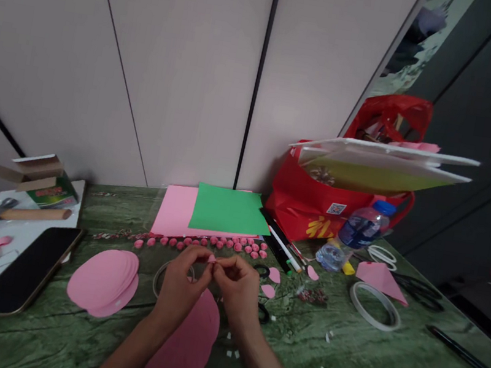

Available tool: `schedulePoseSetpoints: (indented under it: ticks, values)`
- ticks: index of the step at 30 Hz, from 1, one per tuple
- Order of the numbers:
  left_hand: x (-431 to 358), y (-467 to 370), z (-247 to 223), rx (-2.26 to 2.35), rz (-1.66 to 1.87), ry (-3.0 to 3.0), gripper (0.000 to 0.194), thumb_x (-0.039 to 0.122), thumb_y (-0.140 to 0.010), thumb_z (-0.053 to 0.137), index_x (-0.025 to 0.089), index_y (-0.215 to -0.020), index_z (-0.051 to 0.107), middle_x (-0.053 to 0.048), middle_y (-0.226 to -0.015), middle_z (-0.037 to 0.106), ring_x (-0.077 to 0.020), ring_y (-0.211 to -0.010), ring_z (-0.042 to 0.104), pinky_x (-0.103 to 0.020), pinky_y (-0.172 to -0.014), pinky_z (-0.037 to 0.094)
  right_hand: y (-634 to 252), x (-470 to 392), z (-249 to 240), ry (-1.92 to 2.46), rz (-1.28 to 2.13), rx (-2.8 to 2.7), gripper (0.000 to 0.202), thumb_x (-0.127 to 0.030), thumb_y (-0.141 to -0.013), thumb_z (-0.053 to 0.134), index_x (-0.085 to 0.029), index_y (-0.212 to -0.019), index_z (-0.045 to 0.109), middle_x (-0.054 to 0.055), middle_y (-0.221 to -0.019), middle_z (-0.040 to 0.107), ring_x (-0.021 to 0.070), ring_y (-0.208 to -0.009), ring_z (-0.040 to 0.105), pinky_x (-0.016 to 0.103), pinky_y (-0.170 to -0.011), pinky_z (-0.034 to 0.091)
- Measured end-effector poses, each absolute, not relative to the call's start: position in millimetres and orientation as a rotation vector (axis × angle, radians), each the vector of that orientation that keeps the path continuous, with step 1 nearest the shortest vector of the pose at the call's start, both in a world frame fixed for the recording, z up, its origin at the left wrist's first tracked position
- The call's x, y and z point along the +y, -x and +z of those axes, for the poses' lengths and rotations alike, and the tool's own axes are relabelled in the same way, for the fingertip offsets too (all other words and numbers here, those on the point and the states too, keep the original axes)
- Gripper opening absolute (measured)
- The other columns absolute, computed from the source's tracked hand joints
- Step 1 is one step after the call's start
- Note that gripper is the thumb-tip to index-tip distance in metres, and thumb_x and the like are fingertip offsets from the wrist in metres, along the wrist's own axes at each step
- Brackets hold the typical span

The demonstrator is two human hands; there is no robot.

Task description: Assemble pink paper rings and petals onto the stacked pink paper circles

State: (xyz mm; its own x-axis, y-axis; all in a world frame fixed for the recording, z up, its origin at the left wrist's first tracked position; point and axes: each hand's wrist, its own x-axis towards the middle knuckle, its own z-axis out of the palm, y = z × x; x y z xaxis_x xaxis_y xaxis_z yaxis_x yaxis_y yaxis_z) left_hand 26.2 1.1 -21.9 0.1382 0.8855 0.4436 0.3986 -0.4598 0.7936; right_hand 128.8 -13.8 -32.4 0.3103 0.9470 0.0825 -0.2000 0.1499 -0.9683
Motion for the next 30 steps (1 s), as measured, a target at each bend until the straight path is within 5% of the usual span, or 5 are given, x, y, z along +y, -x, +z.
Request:
schedulePoseSetpoints:
  ticks: [5, 19, 30]
  values:
    - [-0.4, -26.7, -23.8, 1.237, 1.335, -1.874, 0.01, 0.022, -0.075, 0.053, 0.017, -0.079, 0.061, -0.004, -0.079, 0.063, -0.0159, -0.075, 0.06, -0.027, -0.067, 0.049, -128.1, -11.5, -34.7, 1.047, 1.2, -0.747, 0.013, -0.023, -0.057, 0.066, -0.015, -0.054, 0.056, -0.004, -0.047, 0.056, 0.0083, -0.044, 0.051, 0.022, -0.047, 0.047]
    - [-2.8, -28.4, -17.3, 1.214, 1.361, -1.507, 0.016, 0.026, -0.07, 0.062, 0.018, -0.08, 0.071, -0.004, -0.082, 0.07, -0.0176, -0.08, 0.063, -0.026, -0.073, 0.051, -128.9, -14.8, -29.4, 1.017, 1.097, -0.848, 0.011, -0.024, -0.063, 0.065, -0.014, -0.062, 0.06, 0.0, -0.056, 0.063, 0.0125, -0.052, 0.059, 0.025, -0.054, 0.051]
    - [-4.3, -33.1, -21.6, 1.173, 1.318, -1.401, 0.028, 0.026, -0.068, 0.064, 0.015, -0.094, 0.064, -0.007, -0.09, 0.068, -0.0187, -0.082, 0.064, -0.028, -0.074, 0.051, -131.4, -16.6, -27.4, 1.14, 0.907, -0.954, 0.01, -0.022, -0.067, 0.061, -0.015, -0.061, 0.056, 0.0, -0.06, 0.061, 0.0122, -0.055, 0.057, 0.024, -0.055, 0.049]
